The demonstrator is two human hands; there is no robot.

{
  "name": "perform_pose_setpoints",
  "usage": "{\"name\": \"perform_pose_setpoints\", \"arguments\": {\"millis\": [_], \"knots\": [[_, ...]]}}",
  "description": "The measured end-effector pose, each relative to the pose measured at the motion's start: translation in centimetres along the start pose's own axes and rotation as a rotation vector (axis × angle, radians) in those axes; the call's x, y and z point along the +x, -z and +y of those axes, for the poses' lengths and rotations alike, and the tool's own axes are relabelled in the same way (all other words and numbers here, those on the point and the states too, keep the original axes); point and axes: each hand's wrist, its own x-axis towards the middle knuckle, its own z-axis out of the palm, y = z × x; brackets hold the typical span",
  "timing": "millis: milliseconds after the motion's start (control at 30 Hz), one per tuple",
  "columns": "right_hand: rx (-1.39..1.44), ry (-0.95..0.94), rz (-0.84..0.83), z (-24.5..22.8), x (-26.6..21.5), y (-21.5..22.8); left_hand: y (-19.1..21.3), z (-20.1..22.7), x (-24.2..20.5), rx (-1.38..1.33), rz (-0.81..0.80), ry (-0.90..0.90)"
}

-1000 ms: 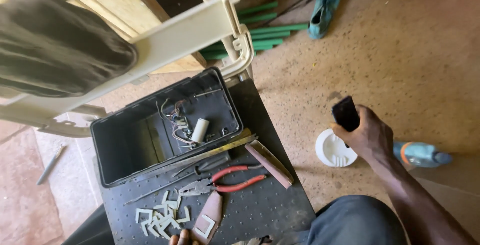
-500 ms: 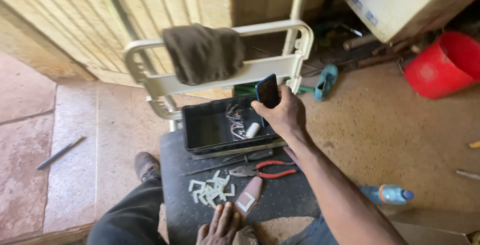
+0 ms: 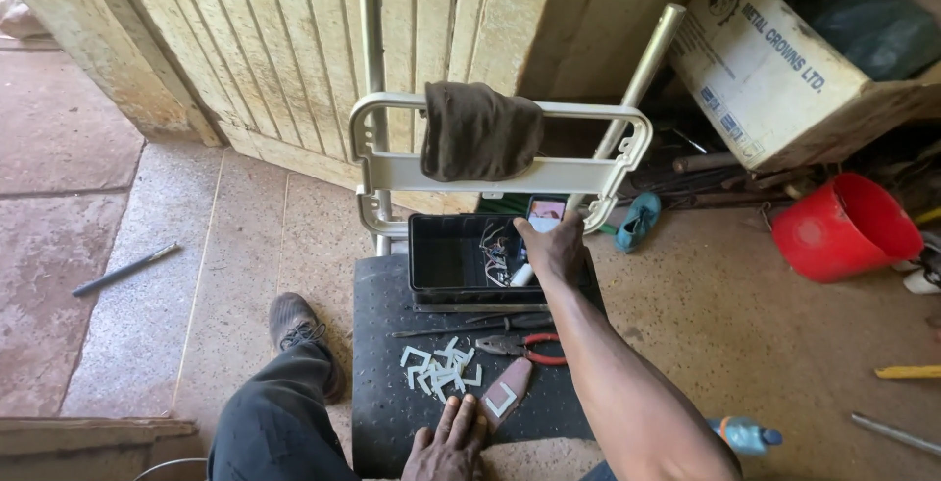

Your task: The person sits on the floor and uses a sanding block to smooth small metal pieces on a workbench. They pick up pieces, sand them, and place them back down, occasionally using pliers to handle the items.

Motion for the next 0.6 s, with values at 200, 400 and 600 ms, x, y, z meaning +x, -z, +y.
{"name": "perform_pose_setpoints", "arguments": {"millis": [200, 400, 600], "knots": [[0.048, 0.131, 0.053, 1.6, 2.3, -1.2, -3.7, -1.0, 3.9, 0.096, 0.025, 0.003], [0.049, 0.1, -0.061, 1.5, 1.2, 0.4, 1.3, 1.5, -0.8, 0.012, -0.072, 0.079], [-0.006, 0.647, 0.176, 11.4, -1.3, 2.1, -2.5, -0.8, 1.2, 0.078, 0.113, -0.054]]}}
